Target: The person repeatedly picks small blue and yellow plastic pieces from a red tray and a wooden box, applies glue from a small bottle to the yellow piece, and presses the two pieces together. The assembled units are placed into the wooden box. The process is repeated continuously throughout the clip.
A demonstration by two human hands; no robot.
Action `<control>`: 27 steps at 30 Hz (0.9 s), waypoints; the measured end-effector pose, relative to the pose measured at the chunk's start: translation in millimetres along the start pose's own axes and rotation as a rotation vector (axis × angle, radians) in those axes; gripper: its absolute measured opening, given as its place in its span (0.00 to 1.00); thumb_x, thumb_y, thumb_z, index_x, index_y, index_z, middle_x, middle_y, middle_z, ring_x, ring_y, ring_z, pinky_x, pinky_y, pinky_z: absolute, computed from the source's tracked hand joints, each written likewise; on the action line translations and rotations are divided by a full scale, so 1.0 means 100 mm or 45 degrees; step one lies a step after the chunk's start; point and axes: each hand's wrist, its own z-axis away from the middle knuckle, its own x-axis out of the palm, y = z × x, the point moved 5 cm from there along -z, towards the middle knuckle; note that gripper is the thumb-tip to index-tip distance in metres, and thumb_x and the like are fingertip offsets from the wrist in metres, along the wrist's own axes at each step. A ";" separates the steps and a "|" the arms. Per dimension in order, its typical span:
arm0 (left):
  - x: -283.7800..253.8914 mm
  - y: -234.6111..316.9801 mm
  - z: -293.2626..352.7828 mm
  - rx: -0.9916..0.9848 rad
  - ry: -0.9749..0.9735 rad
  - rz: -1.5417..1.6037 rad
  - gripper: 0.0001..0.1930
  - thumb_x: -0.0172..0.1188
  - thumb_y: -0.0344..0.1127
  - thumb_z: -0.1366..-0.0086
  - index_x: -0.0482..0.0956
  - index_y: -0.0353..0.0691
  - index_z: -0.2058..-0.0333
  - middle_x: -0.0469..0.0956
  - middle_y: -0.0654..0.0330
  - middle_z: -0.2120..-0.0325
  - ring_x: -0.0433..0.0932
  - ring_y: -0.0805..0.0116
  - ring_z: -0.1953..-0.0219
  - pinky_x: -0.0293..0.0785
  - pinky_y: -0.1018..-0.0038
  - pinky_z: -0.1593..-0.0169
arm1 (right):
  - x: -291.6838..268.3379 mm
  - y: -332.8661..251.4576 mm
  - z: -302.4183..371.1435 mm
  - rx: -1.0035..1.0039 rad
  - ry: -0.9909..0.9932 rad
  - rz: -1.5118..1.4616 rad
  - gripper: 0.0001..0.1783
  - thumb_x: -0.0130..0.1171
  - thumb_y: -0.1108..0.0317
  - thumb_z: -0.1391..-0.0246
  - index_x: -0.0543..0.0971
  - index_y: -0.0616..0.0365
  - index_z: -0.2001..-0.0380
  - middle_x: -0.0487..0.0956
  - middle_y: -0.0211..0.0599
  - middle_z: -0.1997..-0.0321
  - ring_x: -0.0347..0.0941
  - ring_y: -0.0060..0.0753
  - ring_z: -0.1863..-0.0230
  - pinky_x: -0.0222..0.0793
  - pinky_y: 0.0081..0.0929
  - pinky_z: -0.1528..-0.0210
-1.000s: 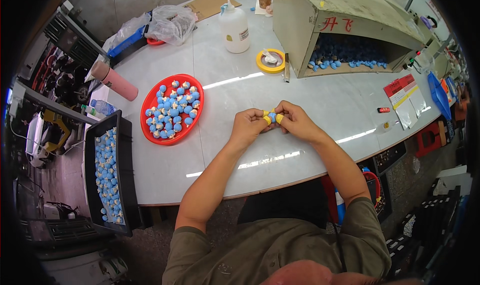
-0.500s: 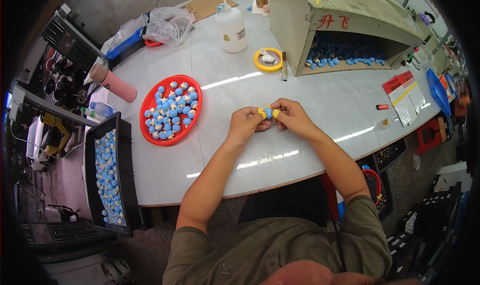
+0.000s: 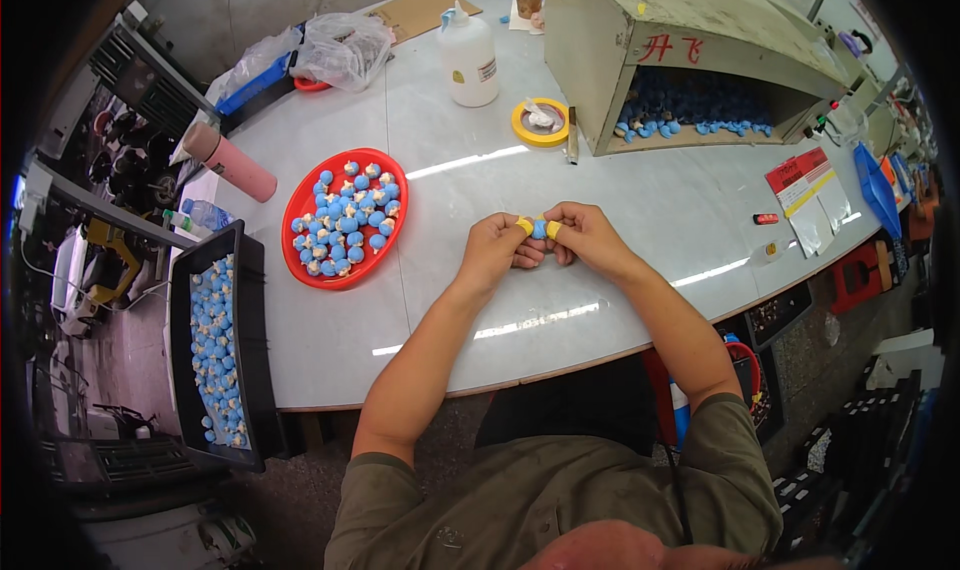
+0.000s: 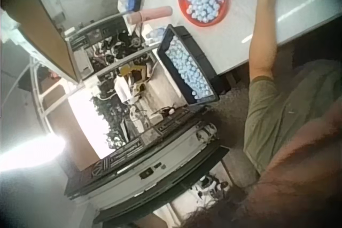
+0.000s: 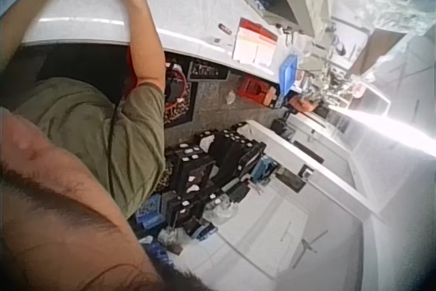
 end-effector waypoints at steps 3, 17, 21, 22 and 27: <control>0.01 -0.01 0.00 0.059 0.016 0.011 0.13 0.58 0.38 0.30 0.75 0.32 0.57 0.83 0.55 0.70 0.82 0.71 0.71 0.80 0.79 0.65 | 0.02 -0.02 -0.01 -0.038 0.014 0.024 0.14 0.54 0.71 0.38 0.75 0.66 0.52 0.78 0.30 0.70 0.73 0.17 0.76 0.69 0.17 0.74; -1.26 0.49 0.11 0.785 0.770 1.449 0.21 0.30 0.40 0.22 0.60 0.26 0.44 0.65 0.41 0.38 0.69 0.52 0.36 0.70 0.64 0.32 | -0.11 -0.02 -0.04 -0.134 0.273 -0.054 0.13 0.55 0.72 0.38 0.76 0.62 0.51 0.76 0.29 0.68 0.70 0.16 0.75 0.68 0.17 0.72; -1.14 0.46 0.06 0.724 0.714 1.271 0.21 0.33 0.40 0.23 0.61 0.27 0.44 0.68 0.41 0.40 0.70 0.51 0.37 0.71 0.65 0.35 | -0.13 0.00 -0.04 -0.114 0.272 -0.053 0.12 0.55 0.72 0.38 0.76 0.61 0.52 0.76 0.29 0.68 0.70 0.16 0.75 0.68 0.18 0.72; -1.02 0.43 0.01 0.682 0.674 1.205 0.22 0.34 0.40 0.24 0.62 0.27 0.43 0.70 0.41 0.41 0.72 0.51 0.38 0.72 0.65 0.36 | -0.18 0.04 -0.04 -0.109 0.284 -0.062 0.12 0.55 0.72 0.38 0.77 0.61 0.52 0.76 0.29 0.68 0.70 0.16 0.75 0.68 0.18 0.72; -0.53 0.24 0.01 0.442 0.461 0.836 0.22 0.42 0.41 0.25 0.65 0.30 0.41 0.74 0.43 0.45 0.77 0.52 0.44 0.73 0.65 0.41 | -0.17 -0.01 -0.02 -0.145 0.312 -0.195 0.11 0.55 0.72 0.40 0.77 0.61 0.55 0.76 0.30 0.69 0.70 0.18 0.74 0.70 0.20 0.71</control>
